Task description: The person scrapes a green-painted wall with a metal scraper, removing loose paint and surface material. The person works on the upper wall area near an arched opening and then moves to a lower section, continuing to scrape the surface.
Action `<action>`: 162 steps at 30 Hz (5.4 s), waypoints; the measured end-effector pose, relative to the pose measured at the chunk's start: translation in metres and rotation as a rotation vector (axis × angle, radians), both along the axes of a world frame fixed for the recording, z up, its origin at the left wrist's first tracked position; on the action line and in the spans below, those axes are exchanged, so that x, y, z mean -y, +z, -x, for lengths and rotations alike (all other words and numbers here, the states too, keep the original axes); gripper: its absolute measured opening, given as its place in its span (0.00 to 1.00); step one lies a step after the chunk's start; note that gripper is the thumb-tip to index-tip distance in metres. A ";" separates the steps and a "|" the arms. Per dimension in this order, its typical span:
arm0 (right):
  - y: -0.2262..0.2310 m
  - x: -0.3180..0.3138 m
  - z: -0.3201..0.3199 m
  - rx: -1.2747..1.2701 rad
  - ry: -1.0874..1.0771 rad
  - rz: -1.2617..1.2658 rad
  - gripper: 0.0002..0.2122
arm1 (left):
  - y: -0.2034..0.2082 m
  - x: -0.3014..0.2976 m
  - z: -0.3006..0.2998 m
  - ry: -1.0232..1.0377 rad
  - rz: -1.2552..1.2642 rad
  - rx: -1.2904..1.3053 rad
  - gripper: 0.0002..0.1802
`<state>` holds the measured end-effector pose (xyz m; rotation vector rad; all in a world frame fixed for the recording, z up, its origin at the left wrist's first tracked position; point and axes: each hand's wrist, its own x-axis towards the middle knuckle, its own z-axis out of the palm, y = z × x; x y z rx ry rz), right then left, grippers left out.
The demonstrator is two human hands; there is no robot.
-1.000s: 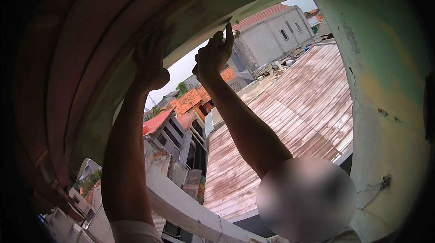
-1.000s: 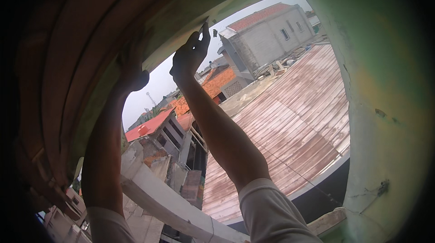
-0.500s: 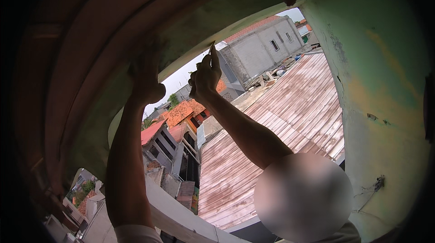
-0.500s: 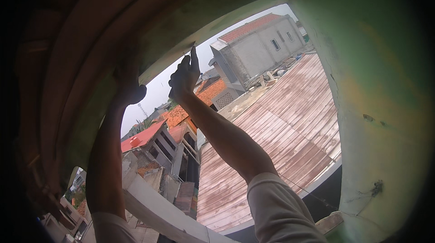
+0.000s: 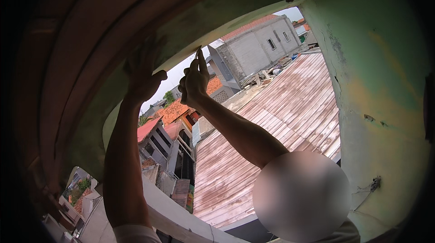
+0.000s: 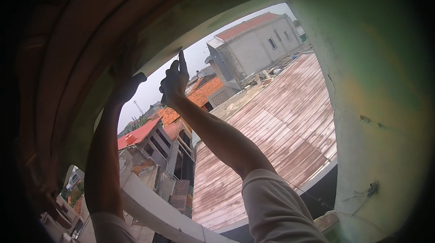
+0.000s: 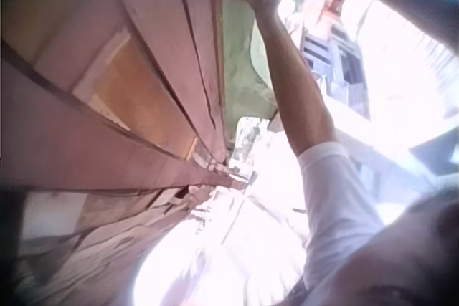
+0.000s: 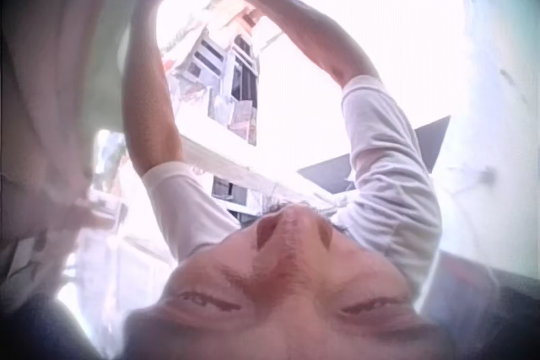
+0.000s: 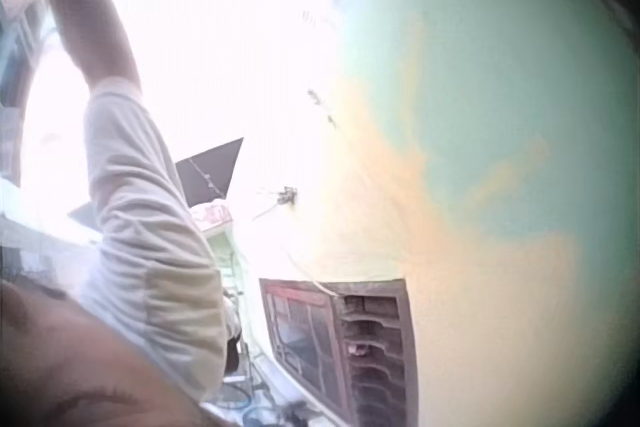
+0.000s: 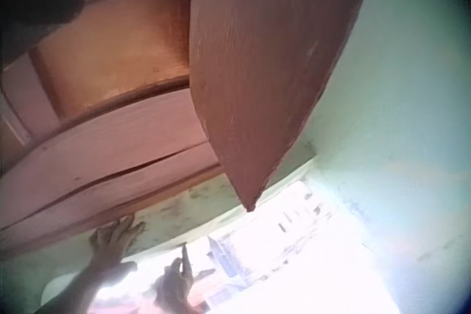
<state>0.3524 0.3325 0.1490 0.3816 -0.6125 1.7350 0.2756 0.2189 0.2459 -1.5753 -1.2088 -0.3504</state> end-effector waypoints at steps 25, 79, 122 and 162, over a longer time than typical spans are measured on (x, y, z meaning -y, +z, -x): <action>0.002 -0.034 -0.030 -0.149 -0.356 0.007 0.24 | -0.009 -0.016 -0.014 -0.106 -0.014 0.076 0.57; 0.012 -0.037 -0.040 -0.157 -0.874 -0.021 0.21 | 0.000 0.003 0.007 0.019 -0.097 0.013 0.53; 0.015 -0.035 -0.046 -0.102 -0.096 0.196 0.22 | 0.000 0.000 0.027 -0.202 0.117 0.176 0.52; 0.011 -0.056 -0.063 -0.090 -0.310 0.010 0.20 | 0.017 0.009 0.033 0.022 0.096 0.260 0.55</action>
